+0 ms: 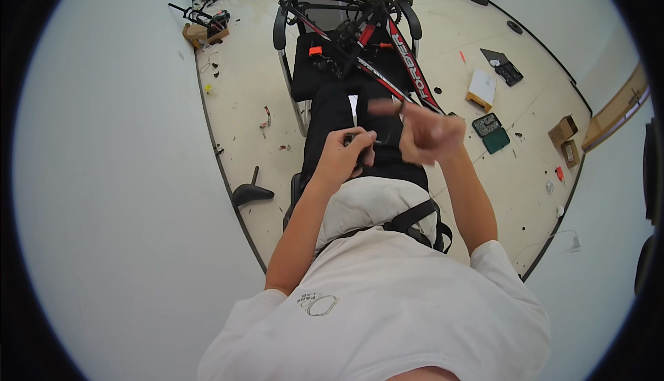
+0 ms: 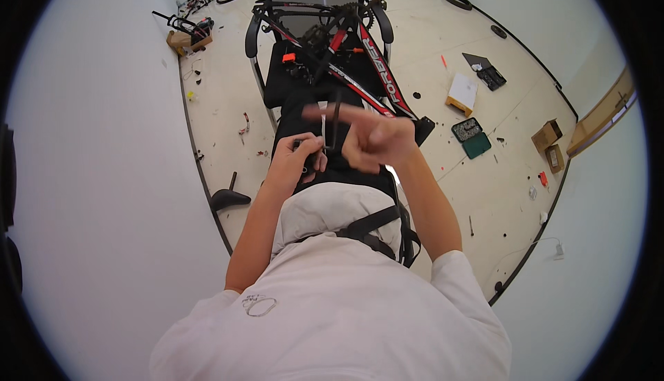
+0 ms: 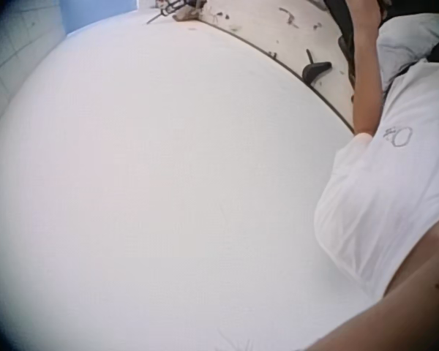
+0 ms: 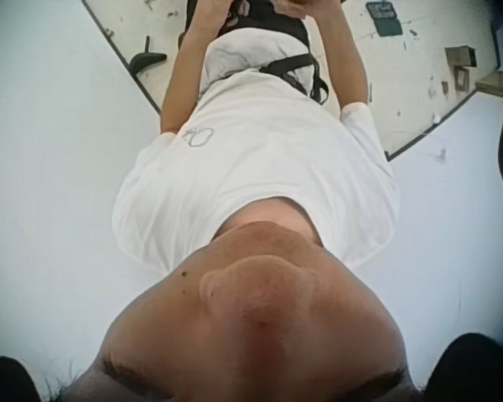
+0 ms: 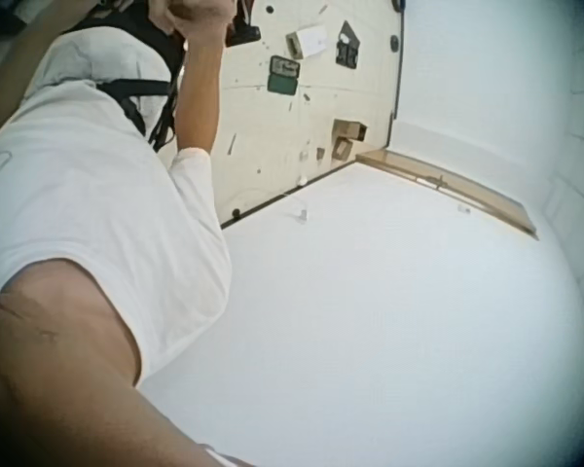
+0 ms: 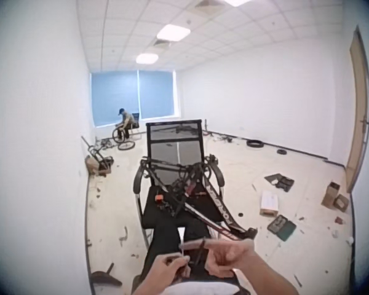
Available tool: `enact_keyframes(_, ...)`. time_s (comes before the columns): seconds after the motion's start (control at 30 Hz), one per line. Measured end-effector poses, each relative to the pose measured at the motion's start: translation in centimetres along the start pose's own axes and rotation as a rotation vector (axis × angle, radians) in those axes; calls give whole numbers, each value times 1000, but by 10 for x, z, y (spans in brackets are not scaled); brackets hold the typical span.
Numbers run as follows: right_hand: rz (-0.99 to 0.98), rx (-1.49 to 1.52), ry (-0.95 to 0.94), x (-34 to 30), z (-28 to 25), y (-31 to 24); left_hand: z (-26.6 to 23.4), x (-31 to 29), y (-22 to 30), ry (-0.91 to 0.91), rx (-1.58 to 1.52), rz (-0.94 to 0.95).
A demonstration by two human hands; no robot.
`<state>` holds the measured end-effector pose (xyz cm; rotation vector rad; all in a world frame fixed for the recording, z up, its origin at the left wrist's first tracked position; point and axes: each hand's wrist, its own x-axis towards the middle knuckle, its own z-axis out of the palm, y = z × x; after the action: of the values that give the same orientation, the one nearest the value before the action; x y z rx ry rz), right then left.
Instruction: The person is seated and repeatedly inserts a small metal rod into a black cylindrical bicycle component held in their left hand. They rotate the component and adjust the rod with their right hand multiple times. A bicycle frame is visible on a stand in the background.
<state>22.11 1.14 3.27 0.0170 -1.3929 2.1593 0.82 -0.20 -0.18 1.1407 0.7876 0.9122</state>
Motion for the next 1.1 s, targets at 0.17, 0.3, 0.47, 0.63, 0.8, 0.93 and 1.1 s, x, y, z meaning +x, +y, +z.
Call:
enact_keyframes(0.17,628,-469,40,-1,37,20,-9,4,-1,180,-143,45)
enact_keyframes(0.3,602,-614,403,-3,3,28,-10,2,8,147,-206,105)
enact_keyframes(0.47,337,-773,595,-4,-1,32,-19,4,7,103,-470,29)
enact_keyframes(0.63,481,-772,232,0,31,43,-25,8,-1,153,-489,0)
enact_keyframes(0.8,143,-587,195,12,45,5,-12,2,2,155,-133,-4)
enact_keyframes(0.93,310,-922,556,12,-6,-11,-8,-2,6,55,-97,45)
enact_keyframes(1.1,393,-628,104,10,21,18,-10,0,7,215,-152,52)
